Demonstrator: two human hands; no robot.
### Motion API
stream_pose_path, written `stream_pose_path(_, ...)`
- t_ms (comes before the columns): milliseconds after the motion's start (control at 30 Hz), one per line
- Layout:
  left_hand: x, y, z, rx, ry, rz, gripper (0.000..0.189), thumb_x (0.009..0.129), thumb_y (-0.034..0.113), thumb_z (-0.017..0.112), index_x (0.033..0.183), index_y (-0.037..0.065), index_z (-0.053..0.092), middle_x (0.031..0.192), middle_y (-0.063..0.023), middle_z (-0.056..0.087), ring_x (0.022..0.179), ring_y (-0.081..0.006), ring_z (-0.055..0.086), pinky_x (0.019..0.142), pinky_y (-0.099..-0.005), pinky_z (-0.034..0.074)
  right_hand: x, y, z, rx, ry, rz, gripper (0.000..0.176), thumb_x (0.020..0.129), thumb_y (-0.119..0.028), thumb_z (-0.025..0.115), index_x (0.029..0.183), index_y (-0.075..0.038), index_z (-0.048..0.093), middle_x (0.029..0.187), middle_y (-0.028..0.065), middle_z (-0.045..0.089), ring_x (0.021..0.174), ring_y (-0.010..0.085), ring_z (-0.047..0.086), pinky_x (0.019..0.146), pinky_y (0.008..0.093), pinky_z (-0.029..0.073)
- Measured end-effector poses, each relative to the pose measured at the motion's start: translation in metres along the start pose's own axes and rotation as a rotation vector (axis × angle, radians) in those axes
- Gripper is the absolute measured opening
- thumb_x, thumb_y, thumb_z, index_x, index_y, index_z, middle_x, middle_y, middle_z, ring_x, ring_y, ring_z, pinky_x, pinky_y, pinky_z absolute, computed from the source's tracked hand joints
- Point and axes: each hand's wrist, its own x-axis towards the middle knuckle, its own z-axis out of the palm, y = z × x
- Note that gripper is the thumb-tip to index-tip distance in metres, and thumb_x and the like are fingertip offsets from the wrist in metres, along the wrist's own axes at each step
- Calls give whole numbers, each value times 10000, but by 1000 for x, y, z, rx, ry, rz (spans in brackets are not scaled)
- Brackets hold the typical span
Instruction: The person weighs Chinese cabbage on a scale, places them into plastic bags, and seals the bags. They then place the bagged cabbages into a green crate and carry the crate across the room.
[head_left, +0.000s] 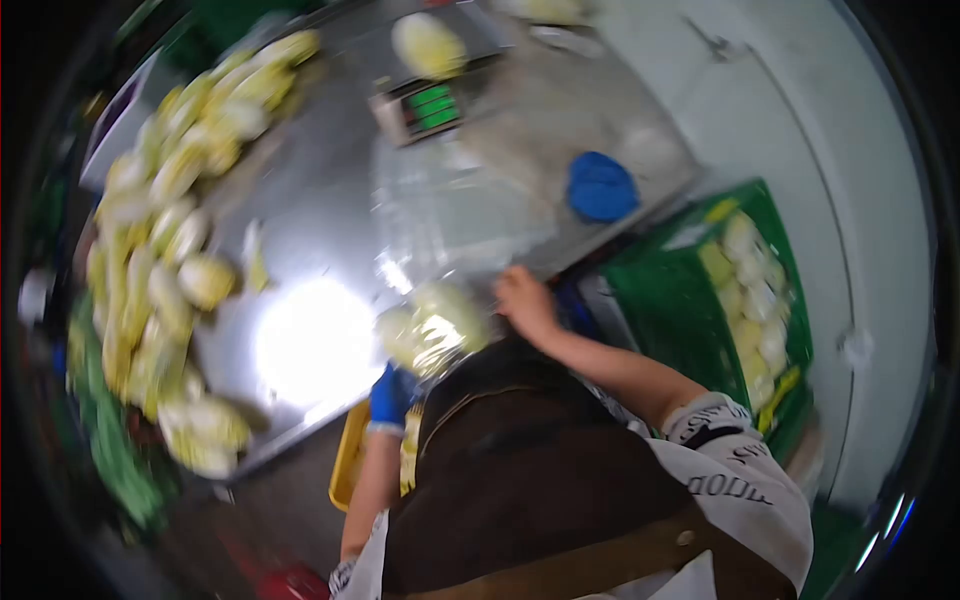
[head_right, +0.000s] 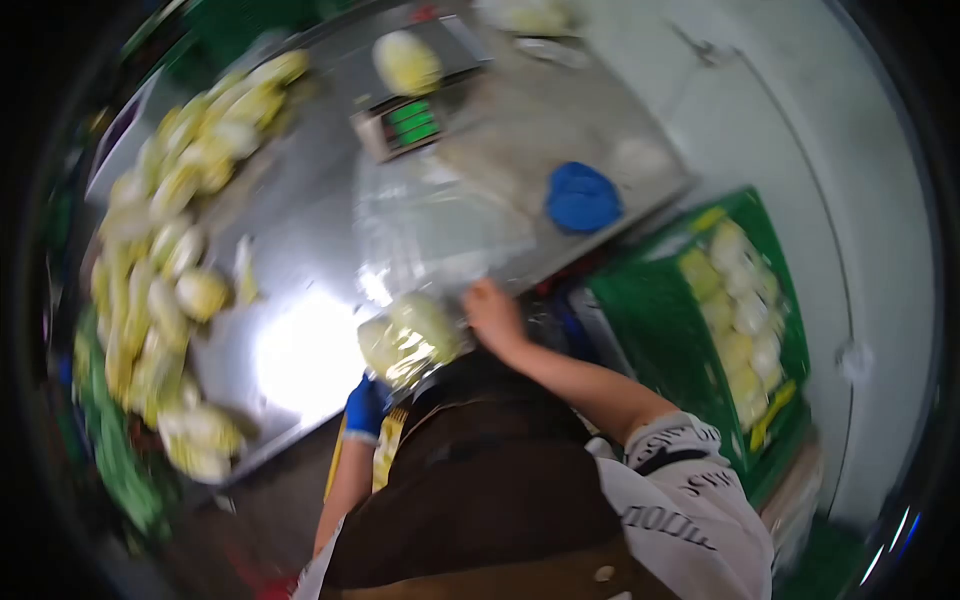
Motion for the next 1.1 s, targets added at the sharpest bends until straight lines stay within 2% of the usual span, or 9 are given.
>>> stream_pose_path(167,1,15,2,-72,-74,-136,551,949,441,435,1330,44,438,1215,-109,576,1013,-255,597,838,-366,502,-36,-33,24,-758,-482,-1057,640,701,-323,688,1286,-189,468,1423,116,342,1331,396,244,1049,556,285)
stream_pose_path(200,2,17,-8,621,-171,183,554,902,385,527,1309,18,449,1063,-100,612,881,-238,597,749,-336,495,-31,10,52,-765,-190,-1152,597,683,-287,691,1245,-188,516,1433,123,322,1345,389,212,1053,547,283)
stream_pose_path(233,3,18,-19,1300,-43,547,571,855,329,618,1289,-7,461,910,-92,647,749,-221,597,659,-306,489,-29,12,59,-740,-224,-1103,573,679,-262,688,1226,-192,531,1434,116,316,1335,388,230,1031,532,316)
stream_pose_path(300,63,21,-51,408,322,-26,325,823,181,678,1064,-2,560,738,-59,514,597,-168,448,539,-301,389,-19,13,62,-660,-331,-1046,529,672,-213,682,1187,-199,562,1438,102,305,1315,386,266,986,502,382)
stream_pose_path(433,-1,84,39,957,116,1014,390,847,83,613,1217,-1,522,1132,-112,584,1047,-214,523,923,-341,407,7,-38,36,-422,-502,-564,486,599,-194,696,1080,-157,636,1253,130,515,1114,313,507,817,432,479)
stream_pose_path(567,35,143,64,300,-650,231,492,963,204,387,1395,-20,316,1379,-153,419,1256,-264,425,1048,-394,339,43,-57,-42,-27,-472,-196,539,531,-244,756,1034,-70,666,952,170,659,844,278,642,751,397,492)
stream_pose_path(700,-22,134,174,397,-785,235,499,934,329,414,1335,31,422,1289,-133,516,1158,-262,516,1020,-404,366,26,-21,-141,799,-463,221,562,728,-343,708,1182,-42,569,1091,107,587,971,190,580,747,305,494)
stream_pose_path(933,-118,11,415,239,-871,-25,518,935,394,453,1327,56,414,1279,-107,509,1175,-249,485,1001,-388,374,-95,28,-272,865,186,-366,978,817,-303,699,1473,-113,-1,1392,131,316,1181,257,475,955,394,437)
stream_pose_path(1100,-192,-52,508,1007,-1573,224,722,885,272,558,1461,50,183,1385,-113,398,1166,-204,464,994,-324,350,-174,141,-369,1709,779,-100,452,856,-263,621,1239,-82,465,1183,108,546,1141,262,515,942,425,456)
